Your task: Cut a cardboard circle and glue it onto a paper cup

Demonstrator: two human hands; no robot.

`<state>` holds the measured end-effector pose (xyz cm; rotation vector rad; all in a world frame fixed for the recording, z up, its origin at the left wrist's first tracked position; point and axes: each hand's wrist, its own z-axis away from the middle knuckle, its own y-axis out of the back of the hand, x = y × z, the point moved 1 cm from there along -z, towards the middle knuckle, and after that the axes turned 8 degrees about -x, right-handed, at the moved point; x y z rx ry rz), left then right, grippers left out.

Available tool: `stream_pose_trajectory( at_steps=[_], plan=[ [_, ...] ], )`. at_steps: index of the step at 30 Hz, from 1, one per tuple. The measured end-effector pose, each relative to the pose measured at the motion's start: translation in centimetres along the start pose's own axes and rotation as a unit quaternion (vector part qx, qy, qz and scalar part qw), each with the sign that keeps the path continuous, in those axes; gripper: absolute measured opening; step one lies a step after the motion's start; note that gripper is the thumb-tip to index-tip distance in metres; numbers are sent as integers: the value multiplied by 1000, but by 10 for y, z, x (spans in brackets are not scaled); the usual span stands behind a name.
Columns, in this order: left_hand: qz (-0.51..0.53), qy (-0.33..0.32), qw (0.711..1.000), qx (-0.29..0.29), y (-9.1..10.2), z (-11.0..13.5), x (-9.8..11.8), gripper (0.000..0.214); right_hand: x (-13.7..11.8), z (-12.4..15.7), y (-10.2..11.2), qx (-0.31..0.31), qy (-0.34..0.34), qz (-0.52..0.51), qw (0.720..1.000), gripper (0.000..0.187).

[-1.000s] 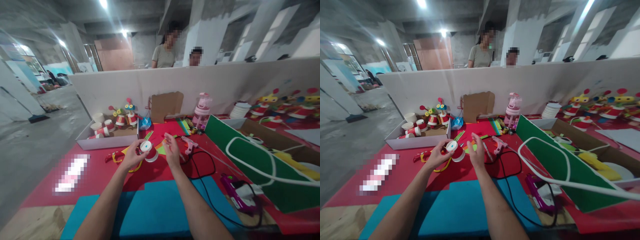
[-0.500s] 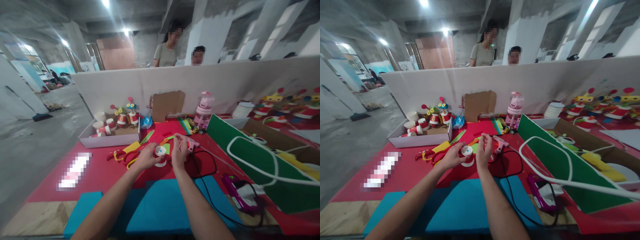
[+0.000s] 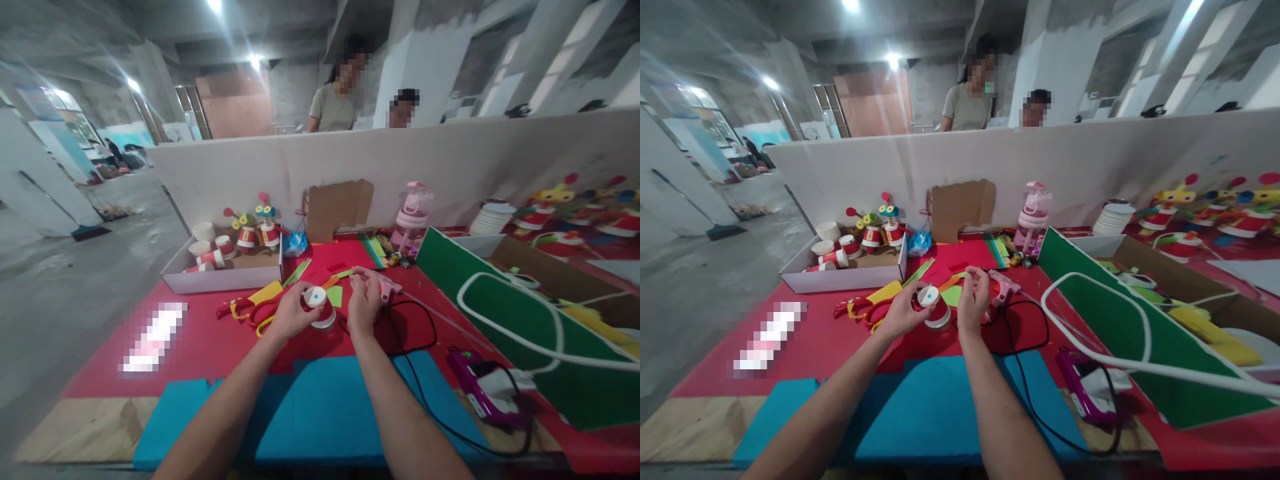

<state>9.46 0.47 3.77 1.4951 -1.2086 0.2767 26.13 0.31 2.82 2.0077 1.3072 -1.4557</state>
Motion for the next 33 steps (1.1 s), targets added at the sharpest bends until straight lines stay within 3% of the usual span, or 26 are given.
stream_pose_trajectory(
  at_steps=[2,6,8,16,33],
  plan=[
    [14,7,1000,3,6,0,4,32,4,0,-1,-24,-13,-4,1000,21],
    [10,15,1000,-15,12,-1,6,34,17,-2,-3,-148,-69,32,986,21],
    [-7,3,1000,-30,10,-2,2,36,21,-3,-3,-176,-78,53,980,22],
    [-67,-37,996,-49,-1,-1,-7,43,18,-3,-1,-149,-48,83,984,22],
    [-44,-31,996,-69,-3,0,-4,47,13,0,-2,-193,-68,125,971,22]
  ],
)
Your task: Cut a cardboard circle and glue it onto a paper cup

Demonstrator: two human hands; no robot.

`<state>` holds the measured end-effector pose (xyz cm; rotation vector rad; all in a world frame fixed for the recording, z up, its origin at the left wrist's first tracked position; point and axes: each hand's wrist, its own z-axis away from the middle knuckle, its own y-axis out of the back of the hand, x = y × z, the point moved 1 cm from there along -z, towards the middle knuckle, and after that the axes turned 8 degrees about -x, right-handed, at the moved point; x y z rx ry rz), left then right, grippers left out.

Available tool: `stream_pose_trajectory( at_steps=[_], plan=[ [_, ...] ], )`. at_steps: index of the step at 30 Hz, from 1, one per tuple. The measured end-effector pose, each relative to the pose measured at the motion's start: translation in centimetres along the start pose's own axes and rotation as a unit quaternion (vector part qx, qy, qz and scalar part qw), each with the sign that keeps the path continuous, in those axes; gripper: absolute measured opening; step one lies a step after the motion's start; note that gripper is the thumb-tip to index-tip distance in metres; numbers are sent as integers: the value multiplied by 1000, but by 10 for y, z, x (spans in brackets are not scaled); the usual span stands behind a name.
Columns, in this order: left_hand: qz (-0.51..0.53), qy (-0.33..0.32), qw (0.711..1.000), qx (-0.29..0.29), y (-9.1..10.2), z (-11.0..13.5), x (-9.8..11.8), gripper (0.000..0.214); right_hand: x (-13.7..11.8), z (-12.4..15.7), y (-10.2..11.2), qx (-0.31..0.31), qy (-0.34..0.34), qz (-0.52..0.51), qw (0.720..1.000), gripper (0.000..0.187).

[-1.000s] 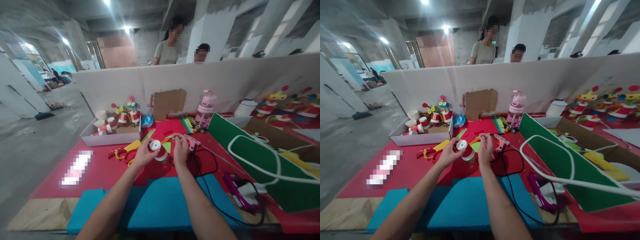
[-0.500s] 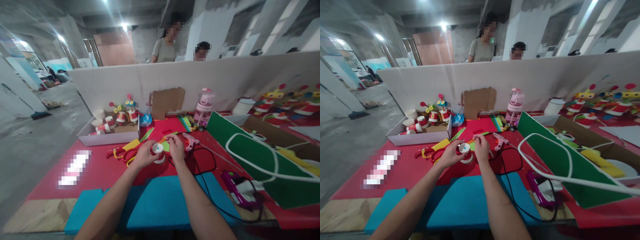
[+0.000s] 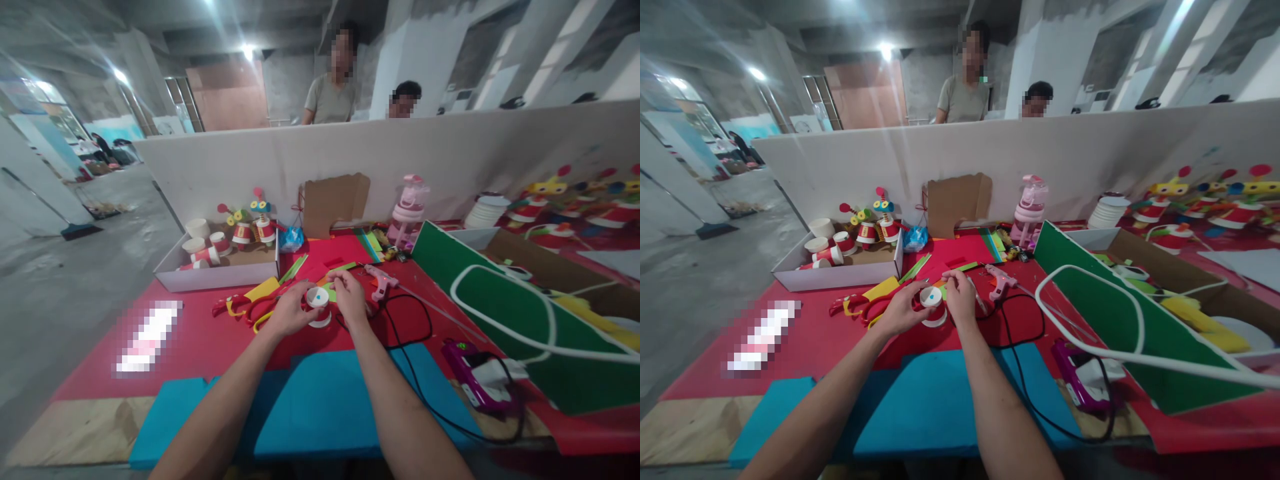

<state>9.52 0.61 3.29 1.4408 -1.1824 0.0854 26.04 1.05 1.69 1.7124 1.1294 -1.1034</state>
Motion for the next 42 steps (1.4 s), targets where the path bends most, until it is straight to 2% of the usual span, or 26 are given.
stream_pose_trajectory(
  at_steps=[6,11,14,16,17,20,21,23,28,35,42],
  plan=[
    [-29,-18,999,-2,-3,-1,-1,46,-5,2,-2,-29,-3,-5,1000,19],
    [-39,-5,999,-23,-1,3,3,49,-5,4,-5,-122,22,11,992,16],
    [22,11,999,-22,8,6,3,56,-2,5,-7,-150,30,54,987,20],
    [95,61,994,-5,15,7,0,44,0,6,-7,-152,25,61,986,19],
    [132,110,985,3,19,7,-3,35,0,6,-7,-154,26,62,986,17],
    [220,285,933,-16,23,8,-7,17,-1,6,-6,-166,29,62,984,13],
    [240,328,913,-32,22,8,-7,14,-2,6,-5,-170,28,62,983,13],
    [266,372,888,-55,21,8,-5,16,-2,6,-4,-174,27,58,983,13],
    [299,393,867,-68,19,9,2,24,-2,6,-4,-175,35,55,982,15],
    [379,383,838,-84,23,12,-1,37,2,5,-5,-166,30,45,985,14],
    [452,362,808,-109,25,12,-11,33,7,4,-5,-173,17,25,984,15]
  ],
)
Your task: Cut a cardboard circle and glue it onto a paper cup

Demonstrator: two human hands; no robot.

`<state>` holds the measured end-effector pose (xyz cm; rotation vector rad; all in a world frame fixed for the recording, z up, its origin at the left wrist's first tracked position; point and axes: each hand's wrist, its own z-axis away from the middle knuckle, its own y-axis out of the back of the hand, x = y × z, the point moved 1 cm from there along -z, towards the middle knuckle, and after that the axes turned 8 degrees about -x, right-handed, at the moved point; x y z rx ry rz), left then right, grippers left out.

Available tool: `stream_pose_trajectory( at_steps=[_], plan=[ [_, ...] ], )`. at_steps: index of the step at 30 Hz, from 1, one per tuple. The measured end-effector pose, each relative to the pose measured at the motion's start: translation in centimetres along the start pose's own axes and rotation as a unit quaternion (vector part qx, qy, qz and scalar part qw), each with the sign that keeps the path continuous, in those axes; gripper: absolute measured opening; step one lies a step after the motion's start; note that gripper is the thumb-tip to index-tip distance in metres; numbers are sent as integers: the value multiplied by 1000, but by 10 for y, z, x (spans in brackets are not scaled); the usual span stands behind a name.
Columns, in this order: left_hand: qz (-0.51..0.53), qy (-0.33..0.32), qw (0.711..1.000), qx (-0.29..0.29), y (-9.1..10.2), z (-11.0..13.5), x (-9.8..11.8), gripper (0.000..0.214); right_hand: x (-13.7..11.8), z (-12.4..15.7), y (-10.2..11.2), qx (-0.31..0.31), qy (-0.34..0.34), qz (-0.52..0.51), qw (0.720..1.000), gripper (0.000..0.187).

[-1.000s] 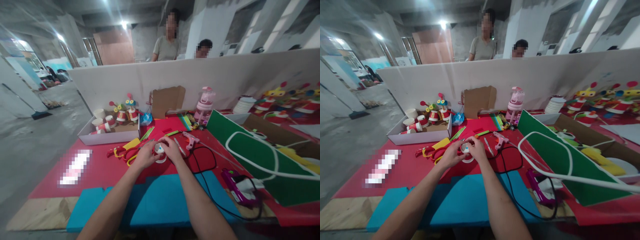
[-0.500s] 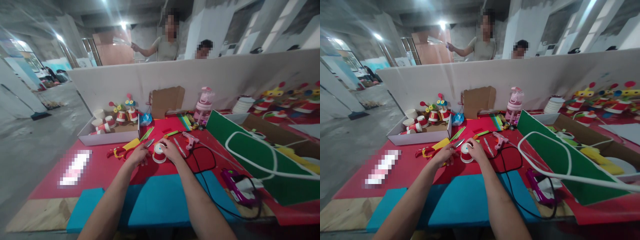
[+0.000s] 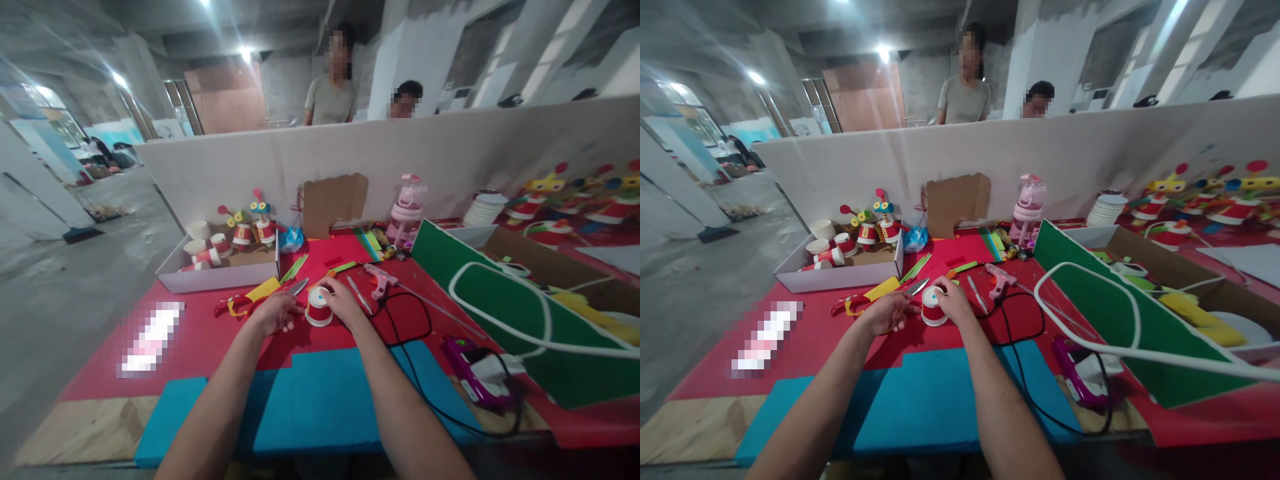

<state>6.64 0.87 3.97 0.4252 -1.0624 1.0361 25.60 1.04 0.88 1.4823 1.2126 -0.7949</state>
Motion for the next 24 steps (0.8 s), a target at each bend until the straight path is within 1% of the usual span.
stream_pose_trajectory(
  at_steps=[6,8,10,14,16,19,22,24],
  plan=[
    [37,3,999,-22,6,-2,0,17,-2,0,1,4,-14,-30,999,16],
    [42,8,998,-37,5,-2,0,16,-2,-1,3,9,-19,-40,999,17],
    [37,2,999,-39,3,-2,-1,20,-2,-1,4,16,-27,-45,999,17],
    [9,-19,1000,-11,-2,0,0,25,0,-2,5,28,-32,-48,998,17],
    [-9,-23,999,24,-1,2,2,24,1,-2,4,30,-30,-40,998,16],
    [-43,-7,997,67,1,6,4,25,3,-2,0,37,-28,-12,999,16],
    [-60,15,996,57,1,9,5,24,2,-1,-4,53,-31,18,998,18],
    [-56,17,997,45,0,10,5,23,0,0,-6,68,-35,41,996,19]
  ],
)
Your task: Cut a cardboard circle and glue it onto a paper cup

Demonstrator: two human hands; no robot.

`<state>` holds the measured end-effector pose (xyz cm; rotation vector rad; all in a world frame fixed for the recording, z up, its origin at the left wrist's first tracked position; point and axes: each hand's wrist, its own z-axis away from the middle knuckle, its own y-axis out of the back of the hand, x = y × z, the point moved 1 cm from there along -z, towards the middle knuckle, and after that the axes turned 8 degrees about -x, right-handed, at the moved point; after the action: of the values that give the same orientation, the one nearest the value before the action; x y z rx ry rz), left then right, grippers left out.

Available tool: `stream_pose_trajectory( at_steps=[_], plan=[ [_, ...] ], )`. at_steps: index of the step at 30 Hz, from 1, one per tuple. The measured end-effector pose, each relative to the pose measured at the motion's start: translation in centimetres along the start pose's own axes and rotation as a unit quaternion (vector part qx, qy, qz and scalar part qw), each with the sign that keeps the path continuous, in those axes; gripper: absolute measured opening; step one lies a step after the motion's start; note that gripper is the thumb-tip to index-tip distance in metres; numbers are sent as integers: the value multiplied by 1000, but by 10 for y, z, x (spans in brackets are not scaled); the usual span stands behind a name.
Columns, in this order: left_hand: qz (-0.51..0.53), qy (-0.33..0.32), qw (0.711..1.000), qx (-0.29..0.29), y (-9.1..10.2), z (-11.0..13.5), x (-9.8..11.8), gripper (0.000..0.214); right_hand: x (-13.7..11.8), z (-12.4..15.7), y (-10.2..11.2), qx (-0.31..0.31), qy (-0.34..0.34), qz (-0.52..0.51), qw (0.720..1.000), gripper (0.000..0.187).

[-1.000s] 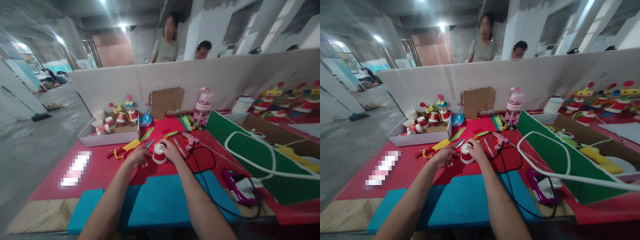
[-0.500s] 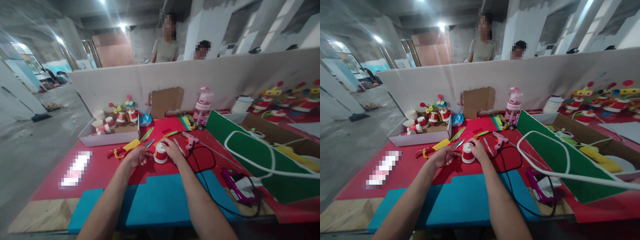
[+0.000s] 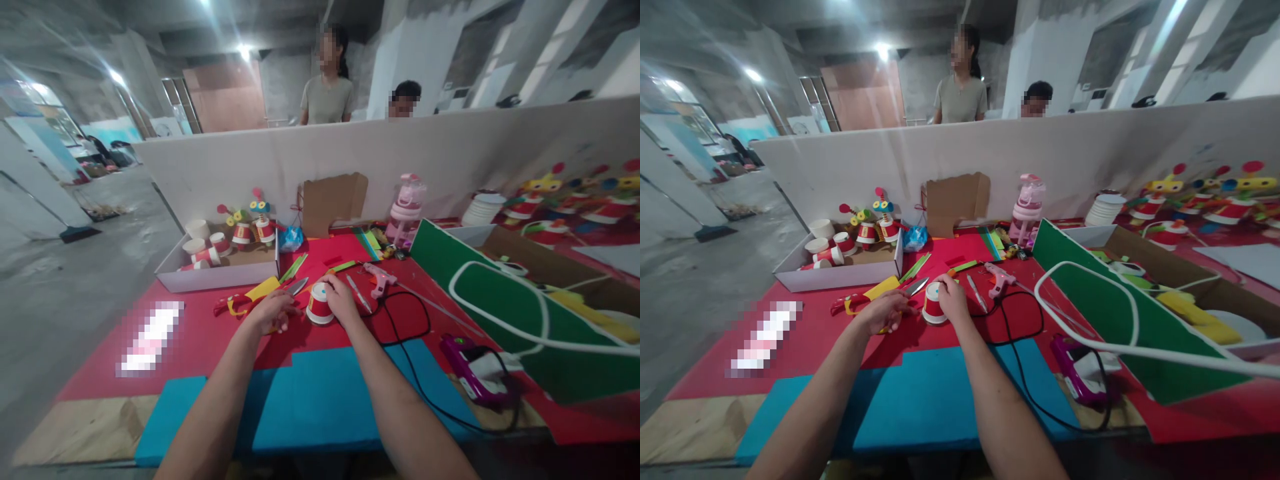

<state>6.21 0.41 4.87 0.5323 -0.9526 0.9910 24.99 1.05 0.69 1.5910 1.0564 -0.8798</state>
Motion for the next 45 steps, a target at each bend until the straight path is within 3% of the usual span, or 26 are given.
stream_pose_trajectory(
  at_steps=[7,15,18,24,29,38,45],
  plan=[
    [8,-20,1000,-1,1,-2,-2,25,-4,4,-7,15,42,90,995,23],
    [-116,-203,972,27,-4,-31,-18,33,-7,9,-7,-33,64,177,982,26],
    [-192,-230,954,11,-5,-42,-24,39,-7,7,-3,-54,57,181,980,23],
    [-190,-110,974,46,-12,-36,-9,40,-9,6,0,-77,40,183,979,21],
    [-83,-21,996,3,-17,-29,6,39,-8,9,-5,-54,36,203,977,26],
    [18,-13,999,-39,-9,-29,4,19,-3,10,-7,-24,48,163,985,27],
    [77,-15,993,-88,-5,-22,-3,24,-5,11,-5,12,52,58,997,26]
  ],
)
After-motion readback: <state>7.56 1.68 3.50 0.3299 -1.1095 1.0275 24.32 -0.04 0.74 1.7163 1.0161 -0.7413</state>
